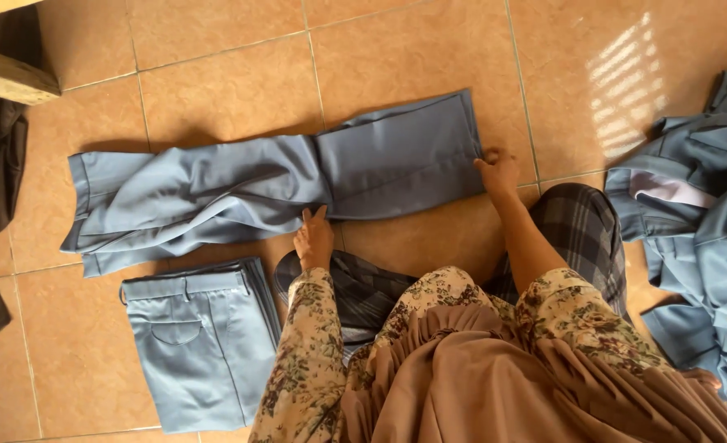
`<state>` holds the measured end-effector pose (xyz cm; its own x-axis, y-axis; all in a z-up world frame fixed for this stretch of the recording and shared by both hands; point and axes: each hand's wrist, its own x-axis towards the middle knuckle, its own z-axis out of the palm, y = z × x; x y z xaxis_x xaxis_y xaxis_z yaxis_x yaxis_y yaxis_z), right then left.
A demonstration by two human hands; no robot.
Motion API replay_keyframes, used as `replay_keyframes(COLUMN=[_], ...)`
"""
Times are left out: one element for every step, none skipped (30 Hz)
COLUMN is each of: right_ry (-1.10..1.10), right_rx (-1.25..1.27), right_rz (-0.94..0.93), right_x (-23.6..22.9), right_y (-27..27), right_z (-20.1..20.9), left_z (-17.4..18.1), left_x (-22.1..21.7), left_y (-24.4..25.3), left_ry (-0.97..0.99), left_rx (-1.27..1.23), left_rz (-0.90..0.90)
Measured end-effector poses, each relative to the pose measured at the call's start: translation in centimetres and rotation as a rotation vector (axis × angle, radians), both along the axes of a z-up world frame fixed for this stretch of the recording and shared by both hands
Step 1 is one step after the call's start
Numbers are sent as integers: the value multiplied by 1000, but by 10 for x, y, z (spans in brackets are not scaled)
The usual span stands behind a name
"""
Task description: A person sitting on the floor folds several pairs of blue uniform pants into neat rectangles.
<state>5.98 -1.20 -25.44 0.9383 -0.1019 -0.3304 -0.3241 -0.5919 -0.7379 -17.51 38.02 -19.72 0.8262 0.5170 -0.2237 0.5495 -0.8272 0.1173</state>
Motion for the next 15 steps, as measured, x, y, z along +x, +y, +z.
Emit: replay_keyframes(right_ry=[-1, -2, -7, 44, 97, 94, 66, 38, 34, 56, 79, 77, 32, -14, -14], right_rx=[-120, -240, -237, -252, -268, -267, -233, -199, -197, -66, 63, 63, 374, 685, 685], right_rz=[8, 15, 20, 58, 98, 104, 92, 79, 89, 81, 69, 75, 60, 44, 49], right_x=[0, 0, 3, 5, 6, 6, 5, 4, 2, 0, -4, -5, -5, -5, 2], right_y=[8, 16, 22, 28, 34, 34, 36, 37, 39, 40, 39, 38, 37, 36, 14], right_z=[15, 31, 34, 37, 40, 26, 11, -4, 17, 39, 60, 97, 134, 171, 175], left_z=[2, 3, -6, -16, -26, -13, 0, 14, 21, 28, 34, 41, 47, 54, 57], left_x=[3, 5, 6, 6, 5, 7, 8, 8, 8, 9, 8, 8, 10, 12, 13], left_y=[-2, -4, -6, -7, -9, -12, -15, -18, -20, -21, -24, -25, -26, -27, -28], left_ry=[54, 108, 105, -3, -108, -109, -180, -251, -253, -331, -408, -410, -466, -522, -524], left_rx=[29, 58, 60, 152, 243, 245, 192, 140, 143, 115, 85, 86, 75, 64, 65], left_rz=[-14, -29, -23, -65, -105, -98, -82, -67, -57, -31, -8, -2, -16, -31, -26])
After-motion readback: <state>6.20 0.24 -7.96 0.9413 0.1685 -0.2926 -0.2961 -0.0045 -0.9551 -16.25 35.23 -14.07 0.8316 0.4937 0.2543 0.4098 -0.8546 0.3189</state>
